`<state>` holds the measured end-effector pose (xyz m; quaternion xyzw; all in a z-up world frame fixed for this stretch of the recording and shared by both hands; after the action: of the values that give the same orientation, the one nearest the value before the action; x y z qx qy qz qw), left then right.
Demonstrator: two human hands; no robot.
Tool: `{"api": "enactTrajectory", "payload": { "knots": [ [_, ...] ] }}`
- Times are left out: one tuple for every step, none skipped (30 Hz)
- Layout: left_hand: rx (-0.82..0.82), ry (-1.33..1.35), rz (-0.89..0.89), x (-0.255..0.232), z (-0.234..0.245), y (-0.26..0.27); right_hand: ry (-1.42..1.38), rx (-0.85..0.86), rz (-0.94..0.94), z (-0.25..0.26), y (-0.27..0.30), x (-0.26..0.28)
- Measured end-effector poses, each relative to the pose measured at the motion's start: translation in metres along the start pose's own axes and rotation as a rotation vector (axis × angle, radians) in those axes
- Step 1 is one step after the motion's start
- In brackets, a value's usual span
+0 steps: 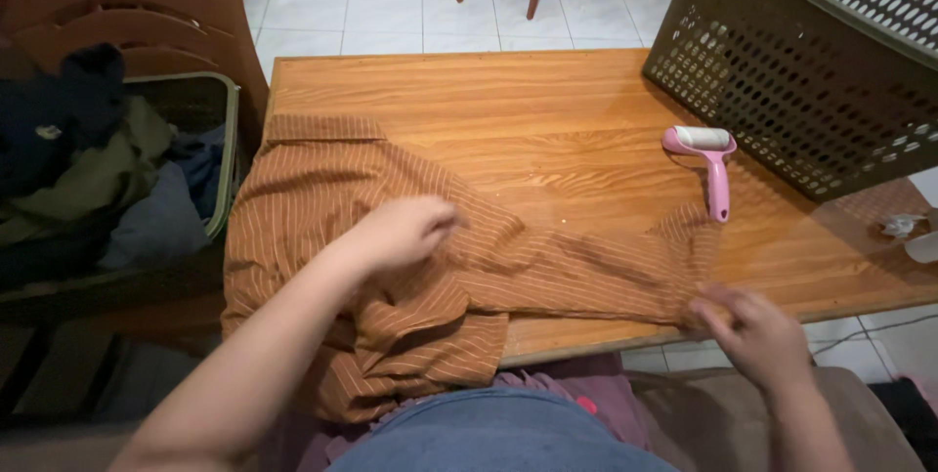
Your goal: The person uses a pink lint roller to remove lint and debris from a brown striped shirt laid on a wooden table. The person repeatedly rolls the lint roller over the shirt's body and sleeves, occasionally repositioning the fabric to access different areas.
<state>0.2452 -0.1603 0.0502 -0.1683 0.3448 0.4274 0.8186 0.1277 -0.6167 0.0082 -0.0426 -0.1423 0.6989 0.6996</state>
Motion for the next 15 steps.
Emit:
{"api": "enactTrajectory", "payload": {
  "knots": [
    [0.072,-0.106,0.021,0.013,-0.010,-0.018,-0.082,-0.072,-0.015,0.000,-0.006,0.009],
    [0.142,-0.218,0.036,0.027,-0.021,-0.034,-0.166,-0.051,0.058,-0.011,-0.017,0.026],
    [0.172,-0.288,0.075,0.040,-0.032,-0.044,-0.250,-0.030,0.131,-0.024,-0.029,0.048],
    [0.198,-0.359,0.113,0.053,-0.042,-0.053,-0.189,0.016,0.305,-0.038,-0.041,0.076],
    [0.223,-0.431,0.152,0.064,-0.049,-0.061,-0.125,0.063,0.478,-0.050,-0.046,0.101],
    [0.186,-0.435,0.184,0.075,-0.048,-0.068,0.005,0.125,0.421,-0.062,-0.056,0.108],
    [0.150,-0.439,0.217,0.084,-0.047,-0.071,0.135,0.185,0.360,-0.071,-0.066,0.111],
    [0.118,-0.443,0.250,0.093,-0.044,-0.072,0.264,0.246,0.293,-0.078,-0.072,0.110],
    [0.081,-0.445,0.252,0.099,-0.042,-0.072,0.297,0.313,0.189,-0.083,-0.075,0.105],
    [0.041,-0.444,0.251,0.102,-0.039,-0.071,0.333,0.378,0.085,-0.084,-0.075,0.097],
    [0.000,-0.443,0.249,0.103,-0.036,-0.071,0.367,0.443,-0.021,-0.085,-0.073,0.086],
    [0.005,-0.467,0.241,0.103,-0.036,-0.070,0.361,0.448,-0.015,-0.084,-0.071,0.082],
    [0.010,-0.491,0.233,0.103,-0.036,-0.068,0.354,0.454,-0.009,-0.085,-0.069,0.077],
    [0.014,-0.513,0.224,0.101,-0.037,-0.068,0.349,0.460,-0.003,-0.087,-0.069,0.070],
    [0.019,-0.512,0.230,0.100,-0.038,-0.067,0.298,0.504,0.010,-0.093,-0.070,0.062]
  ]
}}
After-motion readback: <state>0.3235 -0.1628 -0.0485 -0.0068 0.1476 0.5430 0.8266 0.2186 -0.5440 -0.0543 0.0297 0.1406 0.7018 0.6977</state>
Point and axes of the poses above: each hand's wrist, its own y-axis away from the middle knuckle, its own z-axis out of the back of the hand, x = y × z, the point moved 6 cm from there along -y, towards the middle knuckle, and after that the axes turned 11 degrees about y, right-handed, at the moved point
